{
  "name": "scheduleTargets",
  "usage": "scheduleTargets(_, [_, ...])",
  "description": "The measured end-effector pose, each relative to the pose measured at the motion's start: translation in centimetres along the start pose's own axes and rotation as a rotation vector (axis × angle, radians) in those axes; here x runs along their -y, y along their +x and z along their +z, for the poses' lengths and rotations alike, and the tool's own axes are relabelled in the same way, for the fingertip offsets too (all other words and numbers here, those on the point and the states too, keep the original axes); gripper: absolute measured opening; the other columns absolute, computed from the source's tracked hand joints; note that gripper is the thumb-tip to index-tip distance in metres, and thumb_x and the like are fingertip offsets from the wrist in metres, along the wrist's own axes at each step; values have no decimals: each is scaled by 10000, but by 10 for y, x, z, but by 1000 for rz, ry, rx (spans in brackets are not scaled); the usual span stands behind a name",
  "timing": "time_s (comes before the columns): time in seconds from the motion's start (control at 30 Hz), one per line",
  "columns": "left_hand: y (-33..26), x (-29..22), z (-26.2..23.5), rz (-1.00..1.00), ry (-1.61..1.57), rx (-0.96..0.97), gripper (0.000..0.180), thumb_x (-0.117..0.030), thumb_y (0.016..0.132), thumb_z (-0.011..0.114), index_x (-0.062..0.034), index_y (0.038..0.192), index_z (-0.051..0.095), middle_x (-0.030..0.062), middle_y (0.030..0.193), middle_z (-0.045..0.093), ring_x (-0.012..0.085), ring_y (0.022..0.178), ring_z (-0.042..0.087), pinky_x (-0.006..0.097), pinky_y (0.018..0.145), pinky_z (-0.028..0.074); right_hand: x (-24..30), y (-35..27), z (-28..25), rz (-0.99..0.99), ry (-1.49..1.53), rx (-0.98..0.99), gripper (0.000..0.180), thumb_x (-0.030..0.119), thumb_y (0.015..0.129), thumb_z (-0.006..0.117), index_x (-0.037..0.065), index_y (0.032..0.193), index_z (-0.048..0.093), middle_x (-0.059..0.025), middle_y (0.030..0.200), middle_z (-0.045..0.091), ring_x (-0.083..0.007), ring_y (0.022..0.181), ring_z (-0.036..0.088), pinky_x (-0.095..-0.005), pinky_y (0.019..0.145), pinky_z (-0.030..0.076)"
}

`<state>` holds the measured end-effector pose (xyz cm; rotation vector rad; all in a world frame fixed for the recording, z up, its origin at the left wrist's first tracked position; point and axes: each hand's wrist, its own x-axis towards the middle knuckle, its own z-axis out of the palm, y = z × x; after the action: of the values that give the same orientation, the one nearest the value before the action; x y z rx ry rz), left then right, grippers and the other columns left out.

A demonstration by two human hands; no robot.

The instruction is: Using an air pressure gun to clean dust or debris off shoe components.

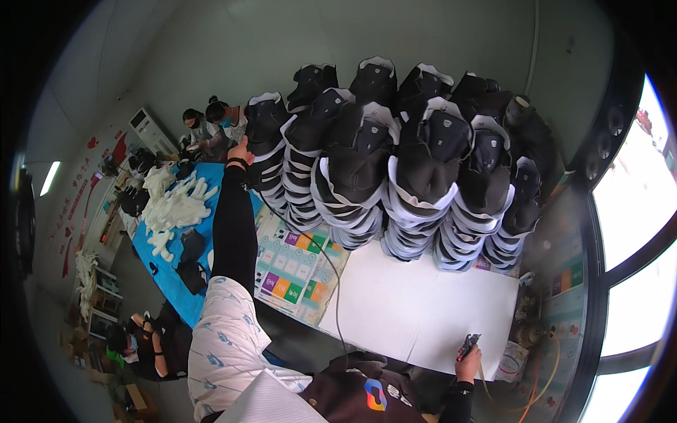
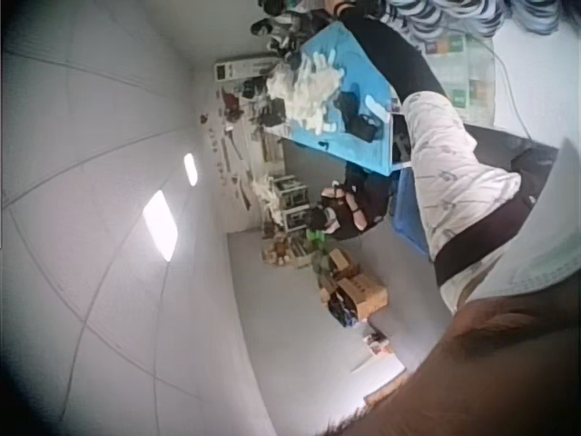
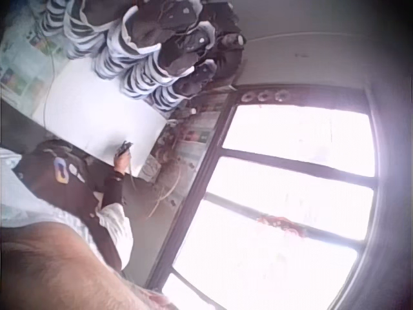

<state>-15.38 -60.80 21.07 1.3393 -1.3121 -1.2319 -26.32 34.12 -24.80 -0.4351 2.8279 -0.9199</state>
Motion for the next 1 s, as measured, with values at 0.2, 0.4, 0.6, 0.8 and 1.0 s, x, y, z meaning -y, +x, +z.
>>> scheduleTargets(0.2, [48, 27, 33, 128, 206, -339, 762, -632, 898, 738, 37, 1222, 575, 184, 947, 629, 351, 774, 662, 439, 667, 560, 31, -11, 2, 35, -69, 12, 369, -88, 752, 608, 21, 1099, 546, -203, 1030, 611, -450, 1062, 555, -529, 905, 485])
scheduleTargets(0.4, [66, 69, -15, -98, -324, 170, 451, -498, 911, 799, -119, 1137, 706, 73, 1045, 748, 235, 971, 721, 403, 840, 594, 53, -17, 5, 5, -88, -40, 267, -84, 792, 555, 26, 1034, 528, -200, 1013, 610, -447, 1025, 556, -543, 884, 472])
scheduleTargets(0.6, [42, 72, 21, -300, -662, 574, 356, -352, 943, 811, -84, 1124, 661, 44, 1033, 690, 182, 1018, 662, 345, 898, 558, 50, -17, 7, 18, -113, -91, 220, -75, 793, 534, 21, 991, 527, -218, 961, 612, -460, 969, 562, -551, 835, 456])
scheduleTargets(0.8, [68, 103, 28, -12, -730, 480, 559, -369, 975, 774, -188, 670, 341, -67, 601, 218, 90, 451, 326, 296, 430, 269, 67, -13, 4, -13, -95, -83, 215, -59, 792, 531, 16, 993, 527, -233, 940, 610, -473, 946, 565, -561, 822, 453])
scheduleTargets(1.0, [67, 78, 82, 348, -1182, 678, 333, -287, 1026, 693, -80, 1285, 667, 34, 1225, 727, 157, 1058, 670, 309, 935, 523, 67, -25, 4, 51, -139, -91, 242, -63, 785, 553, 18, 1012, 537, -224, 1002, 608, -467, 1012, 558, -558, 875, 472])
